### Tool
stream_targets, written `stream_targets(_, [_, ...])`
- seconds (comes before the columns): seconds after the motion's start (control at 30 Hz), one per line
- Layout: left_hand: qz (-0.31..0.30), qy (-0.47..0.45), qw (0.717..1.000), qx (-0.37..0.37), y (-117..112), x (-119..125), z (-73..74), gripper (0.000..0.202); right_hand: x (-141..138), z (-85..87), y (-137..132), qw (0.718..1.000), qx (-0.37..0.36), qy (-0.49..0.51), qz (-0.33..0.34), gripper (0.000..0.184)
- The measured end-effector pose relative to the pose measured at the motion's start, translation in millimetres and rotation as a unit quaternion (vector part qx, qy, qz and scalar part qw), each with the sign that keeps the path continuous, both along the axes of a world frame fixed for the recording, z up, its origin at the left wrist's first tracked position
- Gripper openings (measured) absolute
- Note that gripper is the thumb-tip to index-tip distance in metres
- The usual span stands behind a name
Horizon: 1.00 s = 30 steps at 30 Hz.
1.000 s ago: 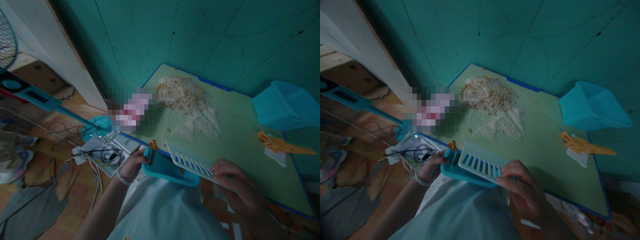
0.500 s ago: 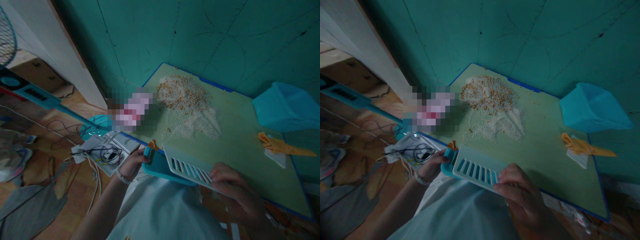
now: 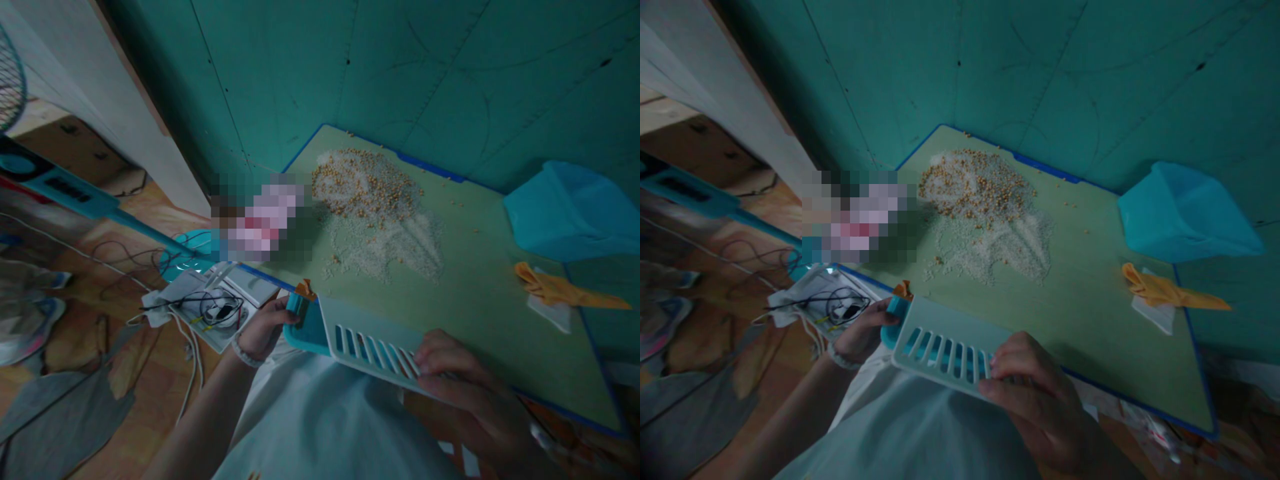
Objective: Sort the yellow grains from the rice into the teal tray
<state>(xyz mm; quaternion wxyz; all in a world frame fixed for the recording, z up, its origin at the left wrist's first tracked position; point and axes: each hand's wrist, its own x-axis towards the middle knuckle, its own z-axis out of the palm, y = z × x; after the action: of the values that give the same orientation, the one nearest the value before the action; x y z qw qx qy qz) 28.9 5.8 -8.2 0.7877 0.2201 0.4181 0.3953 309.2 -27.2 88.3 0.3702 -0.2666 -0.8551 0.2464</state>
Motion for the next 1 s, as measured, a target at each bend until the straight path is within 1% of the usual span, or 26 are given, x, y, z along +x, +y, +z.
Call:
stream_targets(0.2, [0.001, 0.006, 1.0, 0.005, 0, 0, 1.2, 0.017, 2, 1.9, -7, 0.998, -0.037, -0.015, -0.039, 0.042])
stream_targets(0.4, [0.007, 0.003, 1.0, 0.002, 1, 1, 1.6, 0.015, 7, 6.6, -5, 0.997, -0.02, 0.013, -0.08, 0.036])
stream_targets(0.47, [0.003, 0.005, 1.0, -0.003, 1, 1, 1.1, 0.018, 9, 6.7, -3, 0.995, -0.02, 0.016, -0.099, 0.036])
stream_targets(0.53, [0.0, 0.005, 1.0, -0.006, 0, 1, 0.8, 0.02, 9, 6.4, -2, 0.994, -0.019, 0.006, -0.103, 0.038])
stream_targets(0.7, [0.005, 0.004, 1.0, 0.007, 0, 1, 1.1, 0.016, 1, 6.6, -1, 0.998, 0.009, -0.031, -0.054, 0.041])
stream_targets(0.8, [0.003, 0.003, 1.0, 0.001, 1, 1, 1.8, 0.019, -5, 7.1, 2, 0.997, 0.03, -0.04, -0.051, 0.046])
stream_targets(0.9, [0.0, 0.003, 1.0, -0.002, 1, 0, 2.2, 0.017, -5, 5.4, 5, 0.994, 0.055, -0.045, -0.08, 0.049])
stream_targets(1.0, [-0.001, 0.004, 1.0, 0.005, 1, -1, 2.2, 0.013, 2, 0.2, 5, 0.989, 0.058, -0.053, -0.128, 0.053])
